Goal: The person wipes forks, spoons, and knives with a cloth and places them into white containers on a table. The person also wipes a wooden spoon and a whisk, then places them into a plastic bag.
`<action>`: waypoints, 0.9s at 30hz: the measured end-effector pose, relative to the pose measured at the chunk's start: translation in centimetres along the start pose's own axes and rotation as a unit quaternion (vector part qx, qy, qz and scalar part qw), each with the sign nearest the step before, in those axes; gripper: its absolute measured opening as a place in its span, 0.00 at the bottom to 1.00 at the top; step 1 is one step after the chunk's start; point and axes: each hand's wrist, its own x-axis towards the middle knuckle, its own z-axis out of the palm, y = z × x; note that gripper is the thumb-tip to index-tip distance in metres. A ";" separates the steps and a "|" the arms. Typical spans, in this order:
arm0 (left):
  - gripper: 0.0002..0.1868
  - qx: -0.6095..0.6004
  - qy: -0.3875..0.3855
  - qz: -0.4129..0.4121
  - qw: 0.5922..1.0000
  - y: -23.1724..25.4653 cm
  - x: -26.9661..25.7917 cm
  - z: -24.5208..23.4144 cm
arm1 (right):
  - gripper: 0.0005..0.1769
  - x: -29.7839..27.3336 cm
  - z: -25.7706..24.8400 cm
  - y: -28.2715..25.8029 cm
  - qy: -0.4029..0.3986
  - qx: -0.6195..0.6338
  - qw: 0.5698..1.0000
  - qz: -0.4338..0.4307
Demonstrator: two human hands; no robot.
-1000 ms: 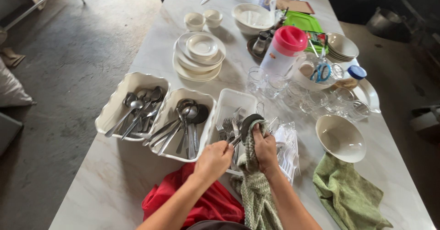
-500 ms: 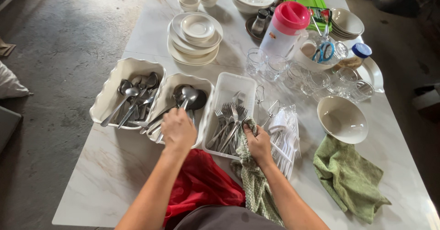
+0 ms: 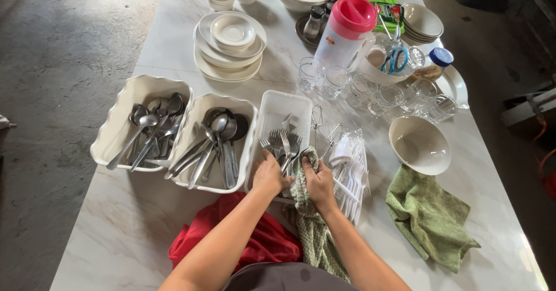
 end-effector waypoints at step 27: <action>0.21 0.062 0.202 0.180 0.961 5.6 9.7 -3.7 | 0.15 -0.9 0.1 0.7 -0.007 0.086 0.992 0.089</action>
